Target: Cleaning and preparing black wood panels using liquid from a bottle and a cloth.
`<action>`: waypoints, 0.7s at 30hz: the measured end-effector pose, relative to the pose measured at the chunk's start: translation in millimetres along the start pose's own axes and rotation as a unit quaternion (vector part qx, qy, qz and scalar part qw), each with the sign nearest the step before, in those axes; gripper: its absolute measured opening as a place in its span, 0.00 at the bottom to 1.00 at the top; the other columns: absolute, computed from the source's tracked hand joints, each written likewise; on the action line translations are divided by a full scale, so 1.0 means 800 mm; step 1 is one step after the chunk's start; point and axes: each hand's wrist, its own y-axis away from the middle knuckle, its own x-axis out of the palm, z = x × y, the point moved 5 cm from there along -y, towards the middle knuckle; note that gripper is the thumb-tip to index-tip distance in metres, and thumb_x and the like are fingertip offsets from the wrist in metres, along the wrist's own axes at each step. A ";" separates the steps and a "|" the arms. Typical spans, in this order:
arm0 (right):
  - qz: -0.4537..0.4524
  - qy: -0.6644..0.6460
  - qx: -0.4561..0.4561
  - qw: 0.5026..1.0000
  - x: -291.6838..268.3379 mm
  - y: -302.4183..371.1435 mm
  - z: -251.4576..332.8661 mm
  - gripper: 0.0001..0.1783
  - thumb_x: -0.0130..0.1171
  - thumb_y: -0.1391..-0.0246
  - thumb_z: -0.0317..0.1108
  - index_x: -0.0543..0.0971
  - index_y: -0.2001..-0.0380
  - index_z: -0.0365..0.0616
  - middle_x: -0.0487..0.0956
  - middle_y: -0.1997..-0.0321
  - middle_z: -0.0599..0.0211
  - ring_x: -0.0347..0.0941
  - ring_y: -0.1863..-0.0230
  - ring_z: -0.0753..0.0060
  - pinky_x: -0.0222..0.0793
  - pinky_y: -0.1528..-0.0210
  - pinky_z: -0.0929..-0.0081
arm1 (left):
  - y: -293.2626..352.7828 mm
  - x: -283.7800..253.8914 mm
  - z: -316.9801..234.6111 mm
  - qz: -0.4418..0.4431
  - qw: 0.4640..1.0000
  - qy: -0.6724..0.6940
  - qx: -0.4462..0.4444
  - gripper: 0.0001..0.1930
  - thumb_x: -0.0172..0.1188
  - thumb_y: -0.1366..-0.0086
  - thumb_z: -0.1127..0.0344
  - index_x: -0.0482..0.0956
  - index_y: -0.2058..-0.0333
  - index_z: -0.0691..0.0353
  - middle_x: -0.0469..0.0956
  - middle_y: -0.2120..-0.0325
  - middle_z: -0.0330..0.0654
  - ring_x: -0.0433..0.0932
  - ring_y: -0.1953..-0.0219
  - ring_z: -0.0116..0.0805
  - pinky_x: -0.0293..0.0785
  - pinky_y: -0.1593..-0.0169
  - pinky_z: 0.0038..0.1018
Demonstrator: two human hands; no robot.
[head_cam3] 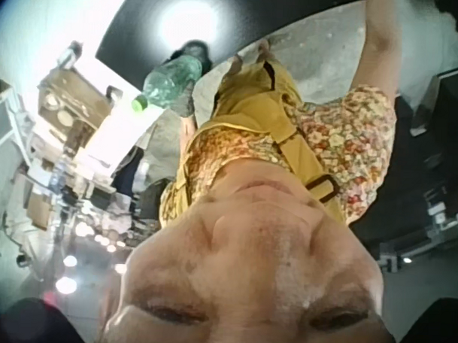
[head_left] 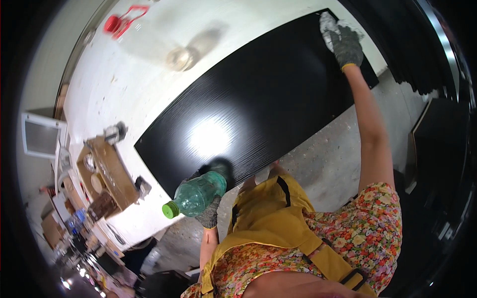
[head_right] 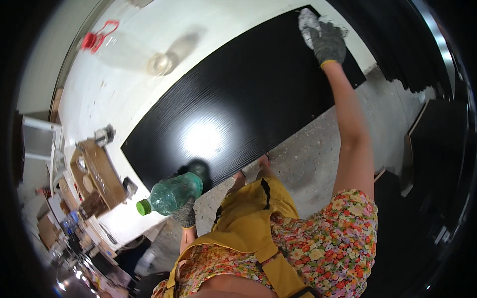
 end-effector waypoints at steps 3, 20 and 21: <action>0.051 0.106 -0.004 0.993 0.014 -0.012 0.077 0.26 0.42 0.40 0.49 0.67 0.41 0.53 0.64 0.37 0.63 0.55 0.34 0.58 0.48 0.34 0.55 | 0.053 -0.018 0.063 0.030 0.981 0.073 -0.179 0.48 0.77 0.63 0.60 0.62 0.41 0.59 0.68 0.46 0.45 0.66 0.43 0.43 0.61 0.39 0.36; 0.082 -0.413 -0.581 0.696 -0.212 0.270 0.642 0.32 0.49 0.45 0.56 0.64 0.39 0.57 0.58 0.31 0.68 0.45 0.29 0.60 0.42 0.29 0.59 | 0.144 -0.172 0.148 -0.129 0.968 -0.033 -0.213 0.41 0.75 0.60 0.59 0.67 0.44 0.54 0.71 0.46 0.42 0.68 0.44 0.42 0.60 0.38 0.38; 0.122 -0.363 -0.607 0.697 -0.219 0.309 0.616 0.31 0.45 0.42 0.57 0.62 0.38 0.58 0.54 0.30 0.69 0.42 0.28 0.61 0.34 0.27 0.62 | 0.152 -0.170 0.173 -0.133 0.964 -0.064 -0.223 0.47 0.76 0.62 0.52 0.63 0.41 0.53 0.69 0.44 0.41 0.66 0.41 0.42 0.58 0.36 0.40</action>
